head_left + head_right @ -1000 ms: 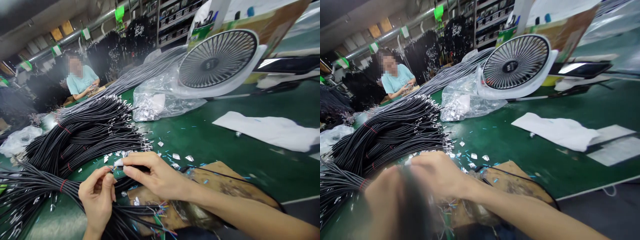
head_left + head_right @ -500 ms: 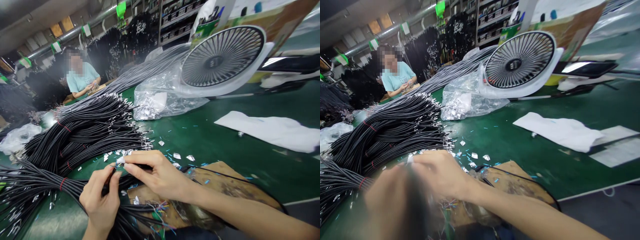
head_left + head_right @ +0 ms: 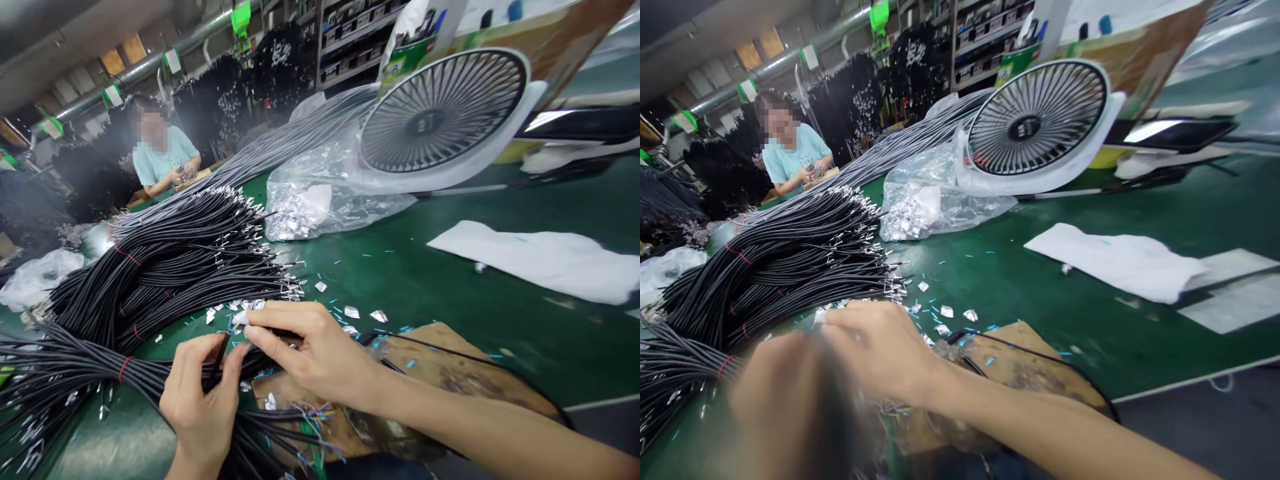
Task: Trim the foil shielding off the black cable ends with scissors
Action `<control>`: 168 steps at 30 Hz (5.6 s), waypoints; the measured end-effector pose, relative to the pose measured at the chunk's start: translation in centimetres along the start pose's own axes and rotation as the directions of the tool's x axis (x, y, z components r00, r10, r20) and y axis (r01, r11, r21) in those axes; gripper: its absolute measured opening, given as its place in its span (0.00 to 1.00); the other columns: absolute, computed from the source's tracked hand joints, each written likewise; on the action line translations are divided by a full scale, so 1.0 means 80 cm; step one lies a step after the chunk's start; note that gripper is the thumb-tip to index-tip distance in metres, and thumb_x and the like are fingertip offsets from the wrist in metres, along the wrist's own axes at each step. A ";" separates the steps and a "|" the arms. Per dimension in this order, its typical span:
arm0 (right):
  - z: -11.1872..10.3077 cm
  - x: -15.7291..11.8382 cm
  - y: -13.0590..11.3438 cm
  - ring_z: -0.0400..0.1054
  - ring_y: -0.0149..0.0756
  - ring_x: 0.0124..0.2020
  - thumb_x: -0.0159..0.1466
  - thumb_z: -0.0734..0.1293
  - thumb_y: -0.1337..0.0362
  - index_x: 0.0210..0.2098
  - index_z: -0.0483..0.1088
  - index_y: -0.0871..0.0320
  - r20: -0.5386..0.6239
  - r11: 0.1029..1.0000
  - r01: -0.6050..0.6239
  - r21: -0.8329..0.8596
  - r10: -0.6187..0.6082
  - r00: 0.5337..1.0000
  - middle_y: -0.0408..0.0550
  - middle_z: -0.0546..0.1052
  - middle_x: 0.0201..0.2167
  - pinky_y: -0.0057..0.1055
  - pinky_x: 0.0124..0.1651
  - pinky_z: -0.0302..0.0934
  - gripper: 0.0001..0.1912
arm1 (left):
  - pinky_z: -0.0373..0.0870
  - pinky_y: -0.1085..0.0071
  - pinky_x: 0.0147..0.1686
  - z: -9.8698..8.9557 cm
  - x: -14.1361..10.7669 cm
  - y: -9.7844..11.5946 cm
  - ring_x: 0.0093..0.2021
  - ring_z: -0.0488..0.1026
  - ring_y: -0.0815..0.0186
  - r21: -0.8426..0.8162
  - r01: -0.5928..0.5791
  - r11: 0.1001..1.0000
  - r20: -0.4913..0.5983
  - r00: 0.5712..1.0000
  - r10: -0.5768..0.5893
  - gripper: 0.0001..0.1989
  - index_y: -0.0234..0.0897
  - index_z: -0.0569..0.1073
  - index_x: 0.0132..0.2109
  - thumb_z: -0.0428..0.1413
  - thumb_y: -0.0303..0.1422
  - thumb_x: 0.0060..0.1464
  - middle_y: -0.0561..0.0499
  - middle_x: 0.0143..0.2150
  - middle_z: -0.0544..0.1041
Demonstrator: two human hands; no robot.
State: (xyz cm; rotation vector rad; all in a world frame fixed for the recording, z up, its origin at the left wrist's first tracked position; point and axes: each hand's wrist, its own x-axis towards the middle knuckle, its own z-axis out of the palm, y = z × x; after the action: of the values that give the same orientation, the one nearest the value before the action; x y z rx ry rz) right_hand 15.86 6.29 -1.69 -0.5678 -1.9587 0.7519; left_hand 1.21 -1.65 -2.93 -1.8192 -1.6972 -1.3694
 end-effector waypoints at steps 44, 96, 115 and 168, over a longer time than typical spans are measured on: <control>-0.002 0.016 0.009 0.49 0.23 0.18 0.56 0.66 0.57 0.22 0.61 0.60 0.445 0.582 -0.465 0.667 0.189 0.875 0.35 0.56 0.16 0.22 0.22 0.50 0.15 | 0.51 0.76 0.14 -0.004 0.015 0.006 0.14 0.56 0.76 -0.389 0.575 0.720 0.533 0.778 -0.333 0.18 0.33 0.73 0.25 0.54 0.44 0.53 0.55 0.17 0.63; -0.009 0.020 0.022 0.57 0.29 0.27 0.53 0.60 0.80 0.24 0.61 0.60 -0.113 0.999 -0.014 0.038 0.019 0.993 0.42 0.64 0.25 0.26 0.29 0.50 0.10 | 0.48 0.77 0.12 0.004 0.022 -0.004 0.14 0.54 0.76 -0.356 0.722 0.593 0.621 0.657 -0.427 0.19 0.33 0.71 0.25 0.57 0.47 0.48 0.56 0.16 0.62; -0.005 0.016 0.002 0.55 0.24 0.21 0.58 0.65 0.76 0.19 0.67 0.64 0.039 0.982 -0.058 0.177 0.052 0.998 0.39 0.62 0.18 0.23 0.24 0.48 0.12 | 0.46 0.77 0.12 0.004 0.016 -0.006 0.13 0.53 0.78 -0.407 0.696 0.592 0.555 0.703 -0.445 0.20 0.33 0.69 0.26 0.54 0.47 0.52 0.55 0.17 0.61; 0.001 0.001 0.010 0.58 0.28 0.23 0.54 0.62 0.78 0.28 0.71 0.63 0.035 0.989 0.126 0.071 -0.129 0.991 0.42 0.66 0.22 0.24 0.26 0.52 0.08 | 0.55 0.77 0.15 0.010 0.014 -0.002 0.15 0.58 0.74 -0.433 0.688 0.582 0.510 0.720 -0.471 0.18 0.35 0.66 0.24 0.58 0.46 0.48 0.56 0.16 0.62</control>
State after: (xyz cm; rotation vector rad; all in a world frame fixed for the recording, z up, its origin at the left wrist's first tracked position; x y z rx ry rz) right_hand 15.86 6.91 -2.25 -0.3850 -1.9769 0.7518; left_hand 1.22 -0.30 -2.50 -1.9607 -2.4288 -2.1856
